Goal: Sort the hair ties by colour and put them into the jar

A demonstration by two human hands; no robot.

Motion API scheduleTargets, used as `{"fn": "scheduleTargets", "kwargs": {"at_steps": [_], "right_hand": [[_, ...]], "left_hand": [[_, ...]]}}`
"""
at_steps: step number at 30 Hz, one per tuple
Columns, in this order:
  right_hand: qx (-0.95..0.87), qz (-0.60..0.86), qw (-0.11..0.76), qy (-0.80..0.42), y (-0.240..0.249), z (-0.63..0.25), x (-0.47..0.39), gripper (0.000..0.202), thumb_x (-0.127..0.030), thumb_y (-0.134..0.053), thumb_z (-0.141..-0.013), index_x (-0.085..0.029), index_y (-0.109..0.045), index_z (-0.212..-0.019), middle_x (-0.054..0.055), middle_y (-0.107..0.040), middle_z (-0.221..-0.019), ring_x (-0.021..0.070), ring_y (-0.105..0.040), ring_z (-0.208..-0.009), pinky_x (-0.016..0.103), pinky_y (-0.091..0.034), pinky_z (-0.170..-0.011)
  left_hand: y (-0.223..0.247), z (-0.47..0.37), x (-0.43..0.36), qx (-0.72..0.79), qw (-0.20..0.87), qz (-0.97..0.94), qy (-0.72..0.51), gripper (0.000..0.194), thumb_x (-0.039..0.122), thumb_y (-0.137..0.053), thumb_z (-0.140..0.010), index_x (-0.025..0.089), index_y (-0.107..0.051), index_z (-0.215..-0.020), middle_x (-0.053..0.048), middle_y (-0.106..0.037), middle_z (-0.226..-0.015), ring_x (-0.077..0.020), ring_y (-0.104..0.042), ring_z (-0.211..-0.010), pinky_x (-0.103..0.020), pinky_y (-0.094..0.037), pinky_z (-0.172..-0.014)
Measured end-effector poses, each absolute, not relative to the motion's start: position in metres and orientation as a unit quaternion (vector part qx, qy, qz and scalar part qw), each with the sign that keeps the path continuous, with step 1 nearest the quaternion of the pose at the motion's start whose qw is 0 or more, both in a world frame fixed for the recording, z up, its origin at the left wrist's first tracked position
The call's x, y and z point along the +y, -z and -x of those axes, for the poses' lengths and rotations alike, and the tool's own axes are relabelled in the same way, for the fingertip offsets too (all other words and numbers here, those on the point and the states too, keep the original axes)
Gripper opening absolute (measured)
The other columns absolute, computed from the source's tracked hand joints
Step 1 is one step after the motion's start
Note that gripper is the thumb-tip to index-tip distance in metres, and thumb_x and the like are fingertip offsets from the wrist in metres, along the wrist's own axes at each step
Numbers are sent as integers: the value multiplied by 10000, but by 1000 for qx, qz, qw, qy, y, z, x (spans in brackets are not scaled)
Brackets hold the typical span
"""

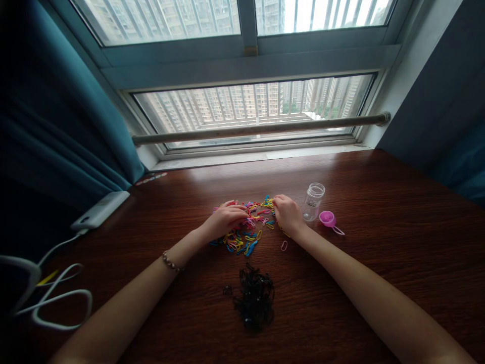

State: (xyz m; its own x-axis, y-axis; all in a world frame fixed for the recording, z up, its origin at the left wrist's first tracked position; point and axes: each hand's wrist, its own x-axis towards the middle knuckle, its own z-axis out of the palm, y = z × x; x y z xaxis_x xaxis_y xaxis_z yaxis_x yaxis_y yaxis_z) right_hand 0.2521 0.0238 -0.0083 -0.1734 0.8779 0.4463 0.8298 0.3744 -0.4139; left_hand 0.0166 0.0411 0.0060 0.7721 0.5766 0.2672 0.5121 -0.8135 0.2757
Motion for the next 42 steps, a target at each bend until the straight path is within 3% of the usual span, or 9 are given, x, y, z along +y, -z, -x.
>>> {"fn": "scheduleTargets", "kwargs": {"at_steps": [4,9,16,26,35,42], "right_hand": [[-781,512,358,-18,11,-249,23,239,-104,-454,-784,-166,-625,-940,97,-587,-1052,212,-503,-1019,374,-414,-897],[-833,431,344,-32,11,-241,17,328,-39,-404,-772,-166,-607,-996,72,-601,-1033,200,-455,-1086,380,-390,-943],[-751,541,378,-37,14,-247,21,320,-47,-387,-769,-141,-612,-975,92,-628,-958,207,-521,-961,364,-420,-877],[-768,498,395,-78,19,-245,23,308,-38,-407,-743,-180,-658,-853,61,-646,-937,190,-517,-974,356,-403,-898],[-742,537,394,-81,16,-246,23,283,-58,-412,-754,-183,-651,-838,56,-653,-888,189,-534,-927,341,-413,-855],[-740,543,390,-77,16,-247,21,272,-68,-412,-760,-182,-649,-831,58,-652,-887,188,-537,-916,338,-413,-849]], "left_hand": [[-7,-15,41,330,71,-922,-191,227,237,-409,-857,232,-621,-938,-31,-644,-977,-142,-561,-943,-382,-255,-986],[-7,-19,39,321,56,-931,-165,269,252,-390,-865,264,-561,-1073,-38,-594,-1110,-189,-443,-1121,-467,-192,-1004],[-4,-23,36,337,13,-933,-125,319,322,-348,-883,271,-508,-1154,-45,-540,-1190,-256,-341,-1189,-568,-117,-990],[-1,-21,40,374,-29,-915,-149,318,336,-377,-871,209,-548,-1107,-103,-515,-1179,-264,-346,-1175,-546,-154,-998],[-4,-23,35,325,-4,-936,-131,317,295,-368,-875,256,-510,-1155,-58,-523,-1193,-245,-346,-1177,-527,-121,-1010],[2,-22,41,349,16,-926,-142,309,297,-393,-862,225,-532,-1129,-84,-536,-1125,-239,-395,-1103,-507,-212,-981]]}}
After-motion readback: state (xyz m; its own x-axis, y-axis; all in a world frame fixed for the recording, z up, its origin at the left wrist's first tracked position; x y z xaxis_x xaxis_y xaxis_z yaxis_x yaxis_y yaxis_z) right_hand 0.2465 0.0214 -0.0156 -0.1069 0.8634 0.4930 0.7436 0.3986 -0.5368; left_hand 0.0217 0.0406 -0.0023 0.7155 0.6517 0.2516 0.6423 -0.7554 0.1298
